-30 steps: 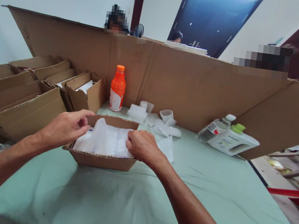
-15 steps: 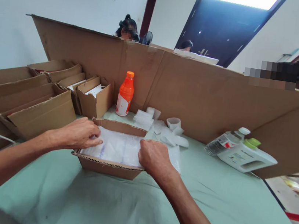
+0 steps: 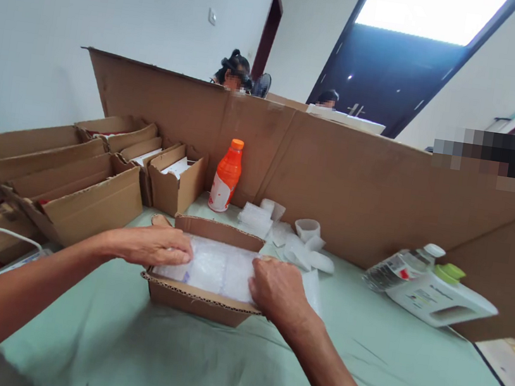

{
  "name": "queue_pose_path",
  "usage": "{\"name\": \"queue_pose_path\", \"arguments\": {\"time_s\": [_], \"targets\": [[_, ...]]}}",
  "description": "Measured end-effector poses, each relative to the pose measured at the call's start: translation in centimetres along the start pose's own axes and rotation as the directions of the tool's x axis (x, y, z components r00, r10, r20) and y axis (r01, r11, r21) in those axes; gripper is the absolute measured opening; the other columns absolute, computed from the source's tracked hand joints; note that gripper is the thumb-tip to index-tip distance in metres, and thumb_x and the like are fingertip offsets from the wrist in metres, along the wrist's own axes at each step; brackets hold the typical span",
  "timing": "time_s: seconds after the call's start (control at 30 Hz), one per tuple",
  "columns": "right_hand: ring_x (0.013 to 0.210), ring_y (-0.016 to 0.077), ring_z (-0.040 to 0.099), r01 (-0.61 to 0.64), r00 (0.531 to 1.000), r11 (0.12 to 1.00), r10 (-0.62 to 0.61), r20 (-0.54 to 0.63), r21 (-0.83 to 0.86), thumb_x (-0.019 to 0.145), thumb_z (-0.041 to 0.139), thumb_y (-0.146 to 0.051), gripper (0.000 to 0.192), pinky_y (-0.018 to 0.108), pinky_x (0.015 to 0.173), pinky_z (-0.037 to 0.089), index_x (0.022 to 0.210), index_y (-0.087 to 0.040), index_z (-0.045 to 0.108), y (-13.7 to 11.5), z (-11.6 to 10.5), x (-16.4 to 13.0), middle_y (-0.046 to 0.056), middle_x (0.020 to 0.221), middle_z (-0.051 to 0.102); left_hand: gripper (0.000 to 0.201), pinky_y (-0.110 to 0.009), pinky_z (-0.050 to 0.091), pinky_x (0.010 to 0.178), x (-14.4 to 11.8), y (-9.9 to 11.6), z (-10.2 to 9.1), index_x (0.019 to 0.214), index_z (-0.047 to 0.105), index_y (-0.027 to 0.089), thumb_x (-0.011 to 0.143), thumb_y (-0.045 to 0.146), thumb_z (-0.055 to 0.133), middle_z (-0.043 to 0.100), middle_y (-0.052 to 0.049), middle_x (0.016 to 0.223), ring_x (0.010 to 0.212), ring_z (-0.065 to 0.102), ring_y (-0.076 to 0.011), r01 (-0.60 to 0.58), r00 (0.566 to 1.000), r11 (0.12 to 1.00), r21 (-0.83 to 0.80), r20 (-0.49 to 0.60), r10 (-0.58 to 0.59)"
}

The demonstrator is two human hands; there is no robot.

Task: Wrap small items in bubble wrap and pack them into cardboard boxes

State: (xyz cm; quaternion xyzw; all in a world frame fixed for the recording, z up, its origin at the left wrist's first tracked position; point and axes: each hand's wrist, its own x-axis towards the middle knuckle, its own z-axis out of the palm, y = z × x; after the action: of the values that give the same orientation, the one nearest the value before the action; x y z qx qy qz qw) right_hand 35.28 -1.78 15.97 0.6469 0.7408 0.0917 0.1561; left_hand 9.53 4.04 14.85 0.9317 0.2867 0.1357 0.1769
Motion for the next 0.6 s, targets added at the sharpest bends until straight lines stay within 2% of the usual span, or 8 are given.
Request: {"name": "queue_pose_path", "arguments": {"time_s": [0.1, 0.17, 0.23, 0.3, 0.37, 0.4, 0.53, 0.6], "targets": [[0.075, 0.0261, 0.069, -0.011, 0.999, 1.000, 0.012, -0.040, 0.022, 0.086, 0.056, -0.023, 0.016, 0.030, 0.056, 0.027, 0.079, -0.016, 0.069, 0.4, -0.1, 0.0, 0.012, 0.078, 0.074, 0.020, -0.030, 0.051, 0.081, -1.6, -0.1, 0.1, 0.089, 0.071, 0.021, 0.089, 0.030, 0.053, 0.075, -0.003, 0.091, 0.086, 0.068, -0.0189, -0.021, 1.000, 0.996, -0.088, -0.018, 0.020], [0.066, 0.0254, 0.066, -0.077, 0.990, 0.991, 0.089, -0.106, 0.110, 0.088, 0.058, -0.036, 0.024, 0.030, 0.053, 0.025, 0.072, -0.020, 0.065, 1.2, -0.1, -0.3, 0.009, 0.069, 0.071, 0.021, -0.034, 0.052, 0.088, -2.8, 0.4, -0.1, 0.099, 0.071, 0.021, 0.090, 0.027, 0.053, 0.075, -0.005, 0.102, 0.096, 0.068, -0.0200, -0.007, 0.983, 0.985, -0.174, -0.183, -0.025], [0.058, 0.0236, 0.062, -0.154, 0.954, 0.950, 0.214, -0.208, 0.272, 0.089, 0.054, -0.050, 0.036, 0.030, 0.051, 0.027, 0.068, -0.022, 0.061, 2.5, 0.2, -1.0, 0.006, 0.061, 0.067, 0.020, -0.035, 0.052, 0.092, -4.1, 0.8, -0.1, 0.101, 0.070, 0.021, 0.091, 0.026, 0.053, 0.073, -0.006, 0.105, 0.100, 0.066, -0.0198, 0.028, 0.893, 0.973, -0.230, -0.432, -0.128], [0.054, 0.0218, 0.059, -0.173, 0.887, 0.865, 0.345, -0.308, 0.471, 0.089, 0.050, -0.059, 0.042, 0.031, 0.051, 0.034, 0.068, -0.024, 0.061, 4.0, 1.2, -2.1, 0.004, 0.060, 0.066, 0.021, -0.038, 0.051, 0.095, -5.2, 0.7, 0.3, 0.105, 0.068, 0.021, 0.091, 0.028, 0.053, 0.071, -0.007, 0.109, 0.105, 0.065, -0.0202, 0.104, 0.741, 0.955, -0.279, -0.618, -0.262], [0.059, 0.0226, 0.063, -0.119, 0.831, 0.752, 0.433, -0.349, 0.649, 0.086, 0.051, -0.063, 0.042, 0.033, 0.057, 0.045, 0.075, -0.025, 0.065, 5.1, 2.8, -3.4, 0.004, 0.069, 0.070, 0.030, -0.041, 0.051, 0.098, -6.1, 0.0, 1.4, 0.116, 0.064, 0.021, 0.090, 0.033, 0.056, 0.068, -0.008, 0.118, 0.111, 0.063, -0.0222, 0.186, 0.627, 0.913, -0.364, -0.671, -0.396], [0.066, 0.0243, 0.066, -0.084, 0.822, 0.690, 0.456, -0.342, 0.719, 0.085, 0.052, -0.063, 0.041, 0.035, 0.062, 0.049, 0.083, -0.026, 0.067, 5.4, 3.9, -4.1, 0.005, 0.078, 0.073, 0.037, -0.043, 0.050, 0.100, -6.5, -0.4, 2.3, 0.124, 0.060, 0.021, 0.090, 0.037, 0.058, 0.065, -0.010, 0.124, 0.116, 0.062, -0.0239, 0.203, 0.605, 0.884, -0.421, -0.656, -0.451], [0.093, 0.0305, 0.072, -0.012, 0.897, 0.478, 0.393, -0.202, 0.878, 0.075, 0.061, -0.064, 0.057, 0.041, 0.079, 0.057, 0.116, -0.025, 0.066, 3.7, 9.1, -5.7, 0.011, 0.113, 0.074, 0.060, -0.048, 0.045, 0.109, -7.1, -1.0, 6.2, 0.145, 0.042, 0.020, 0.094, 0.050, 0.052, 0.050, -0.016, 0.148, 0.136, 0.050, -0.0295, 0.131, 0.677, 0.760, -0.636, -0.502, -0.538], [0.094, 0.0339, 0.072, -0.051, 0.935, 0.426, 0.338, -0.107, 0.903, 0.070, 0.065, -0.066, 0.063, 0.044, 0.079, 0.059, 0.114, -0.022, 0.066, 1.9, 11.5, -5.7, 0.015, 0.112, 0.074, 0.060, -0.047, 0.042, 0.112, -7.1, -0.5, 7.8, 0.147, 0.040, 0.019, 0.097, 0.053, 0.045, 0.048, -0.016, 0.150, 0.138, 0.048, -0.0296, 0.085, 0.726, 0.716, -0.692, -0.449, -0.521]]}}
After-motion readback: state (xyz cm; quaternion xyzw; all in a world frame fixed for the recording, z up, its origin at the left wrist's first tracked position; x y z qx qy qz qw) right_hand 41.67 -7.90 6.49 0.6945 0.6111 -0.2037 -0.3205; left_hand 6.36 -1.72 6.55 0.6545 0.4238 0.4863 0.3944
